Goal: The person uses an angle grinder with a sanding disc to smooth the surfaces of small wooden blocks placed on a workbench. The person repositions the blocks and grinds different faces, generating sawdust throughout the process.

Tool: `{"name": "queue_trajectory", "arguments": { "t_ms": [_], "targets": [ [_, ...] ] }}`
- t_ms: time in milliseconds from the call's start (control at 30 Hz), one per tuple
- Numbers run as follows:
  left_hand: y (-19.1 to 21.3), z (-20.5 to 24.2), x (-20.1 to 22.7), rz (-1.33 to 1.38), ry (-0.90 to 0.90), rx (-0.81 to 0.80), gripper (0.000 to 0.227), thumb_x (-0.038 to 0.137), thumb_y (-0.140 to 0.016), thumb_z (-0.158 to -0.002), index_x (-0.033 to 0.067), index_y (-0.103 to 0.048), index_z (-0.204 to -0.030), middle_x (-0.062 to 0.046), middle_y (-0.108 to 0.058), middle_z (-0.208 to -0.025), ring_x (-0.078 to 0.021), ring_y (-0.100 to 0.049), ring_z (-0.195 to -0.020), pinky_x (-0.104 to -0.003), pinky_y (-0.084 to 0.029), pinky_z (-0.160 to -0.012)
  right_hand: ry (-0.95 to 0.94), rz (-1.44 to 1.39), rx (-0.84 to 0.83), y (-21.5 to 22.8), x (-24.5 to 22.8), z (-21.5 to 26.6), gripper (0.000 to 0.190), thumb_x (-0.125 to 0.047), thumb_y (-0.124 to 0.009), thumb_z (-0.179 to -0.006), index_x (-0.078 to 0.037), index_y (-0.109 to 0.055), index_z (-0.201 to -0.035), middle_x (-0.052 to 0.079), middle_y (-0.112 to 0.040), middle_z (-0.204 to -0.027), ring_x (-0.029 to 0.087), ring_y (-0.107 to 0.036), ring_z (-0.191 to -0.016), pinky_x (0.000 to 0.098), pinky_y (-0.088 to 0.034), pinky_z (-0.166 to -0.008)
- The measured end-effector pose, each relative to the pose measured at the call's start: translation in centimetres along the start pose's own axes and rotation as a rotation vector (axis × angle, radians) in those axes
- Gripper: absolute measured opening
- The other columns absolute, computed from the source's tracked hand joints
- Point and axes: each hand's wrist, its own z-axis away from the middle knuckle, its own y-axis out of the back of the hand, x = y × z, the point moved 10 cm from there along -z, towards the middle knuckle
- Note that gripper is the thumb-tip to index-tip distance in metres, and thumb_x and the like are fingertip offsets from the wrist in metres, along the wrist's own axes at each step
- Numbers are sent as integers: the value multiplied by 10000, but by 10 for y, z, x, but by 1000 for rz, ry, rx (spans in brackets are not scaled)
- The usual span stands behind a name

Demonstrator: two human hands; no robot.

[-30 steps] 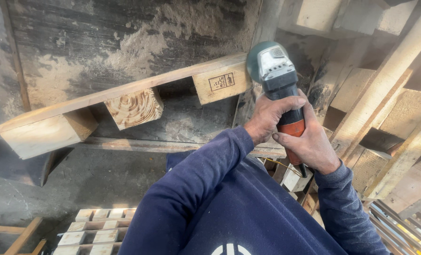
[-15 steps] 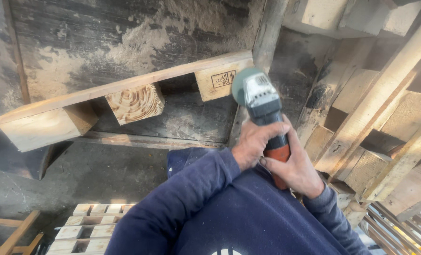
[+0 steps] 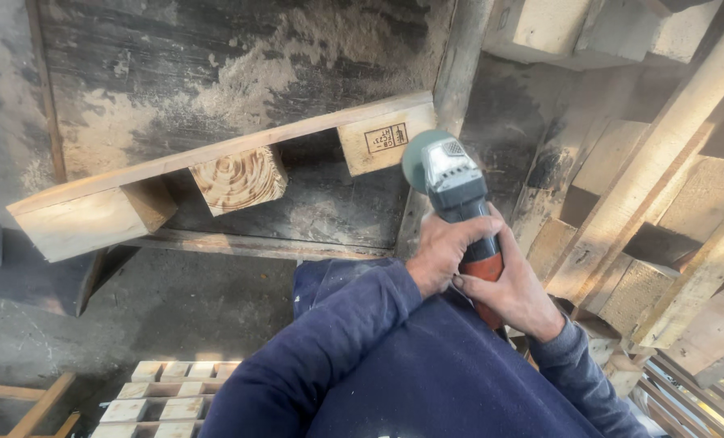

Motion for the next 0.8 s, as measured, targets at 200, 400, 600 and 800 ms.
{"name": "queue_trajectory", "arguments": {
  "t_ms": [200, 400, 600, 800],
  "targets": [
    [0, -13, 2, -25, 6, -66, 437, 258, -805, -798, 10, -643, -1119, -149, -695, -1025, -247, -724, -926, -434, -642, -865, -203, -143, 58, 5, 29, -7, 1124, -222, -761, -724, -78, -121, -1637, 209, -523, -1337, 323, -622, -1189, 450, -568, -991],
    [4, -2, -1, -69, -50, -2, 462, 242, -815, -779, 23, -656, -1154, -130, -714, -1055, -204, -720, -944, -375, -619, -879, -11, -77, 28, -2, 22, 5, 1142, -187, -808, -765, -36, -81, -1633, 195, -468, -1451, 297, -548, -1316, 429, -487, -1068],
    [2, -21, -3, -13, -7, -63, 415, 257, -816, -783, 24, -656, -1087, -139, -707, -1010, -224, -732, -900, -423, -643, -850, -288, -151, 25, 3, 60, 0, 1193, -248, -792, -779, -94, -74, -1718, 290, -576, -1311, 429, -692, -1091, 551, -617, -943],
    [17, 15, -10, -7, -51, 51, 423, 256, -813, -789, 20, -687, -1116, -107, -720, -1025, -191, -711, -929, -365, -603, -863, -44, -36, -20, -16, 22, 11, 1158, -253, -785, -760, -36, -50, -1628, 240, -496, -1416, 333, -586, -1275, 471, -507, -1044]
  ]
}}
